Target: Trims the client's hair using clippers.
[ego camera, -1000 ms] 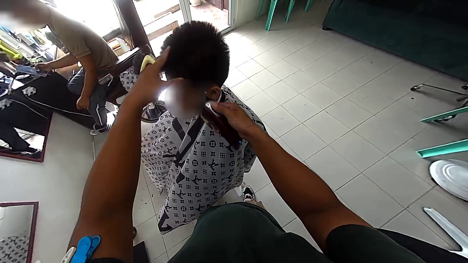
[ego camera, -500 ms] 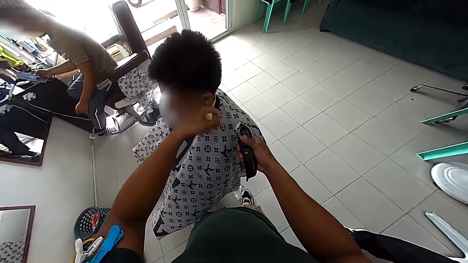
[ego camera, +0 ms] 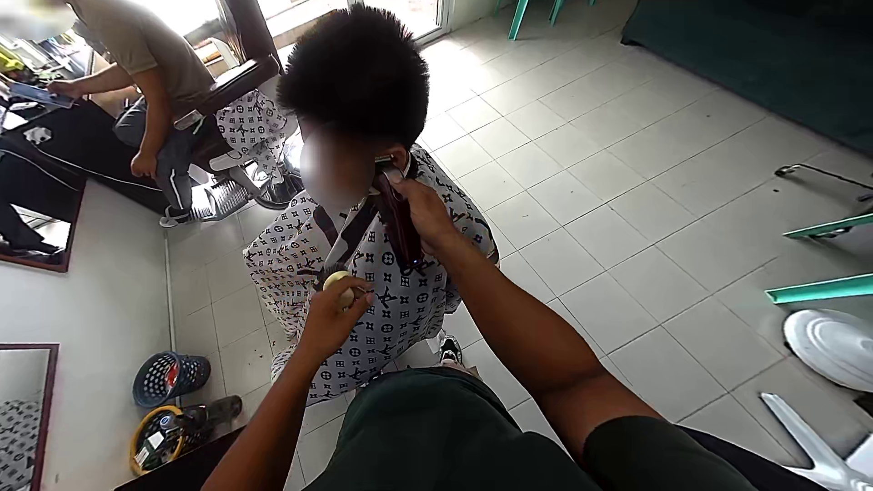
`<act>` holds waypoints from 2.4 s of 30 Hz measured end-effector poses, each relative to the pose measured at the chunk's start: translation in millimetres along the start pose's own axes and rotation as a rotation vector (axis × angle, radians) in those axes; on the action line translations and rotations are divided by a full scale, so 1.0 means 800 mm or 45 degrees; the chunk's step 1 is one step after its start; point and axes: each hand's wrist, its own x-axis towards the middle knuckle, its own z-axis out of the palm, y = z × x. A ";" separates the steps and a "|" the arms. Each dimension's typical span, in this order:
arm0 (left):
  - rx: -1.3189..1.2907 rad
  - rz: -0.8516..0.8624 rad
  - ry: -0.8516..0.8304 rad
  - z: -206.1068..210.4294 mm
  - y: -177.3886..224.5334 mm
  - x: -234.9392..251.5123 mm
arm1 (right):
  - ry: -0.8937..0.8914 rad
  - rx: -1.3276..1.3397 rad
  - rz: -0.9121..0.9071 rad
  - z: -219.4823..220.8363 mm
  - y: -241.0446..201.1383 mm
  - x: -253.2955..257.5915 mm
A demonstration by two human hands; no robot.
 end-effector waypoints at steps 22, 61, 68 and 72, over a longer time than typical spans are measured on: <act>-0.440 -0.395 -0.138 0.041 -0.013 -0.055 | -0.130 0.002 -0.071 0.023 0.004 0.018; -0.354 -0.354 -0.200 0.043 -0.022 -0.060 | -0.130 -0.067 -0.084 0.026 -0.010 0.014; -0.330 -0.364 -0.201 0.043 -0.020 -0.061 | -0.091 -0.095 -0.111 0.024 -0.014 0.015; -0.290 -0.370 -0.223 0.040 -0.018 -0.060 | -0.105 -0.118 -0.028 0.020 -0.018 0.011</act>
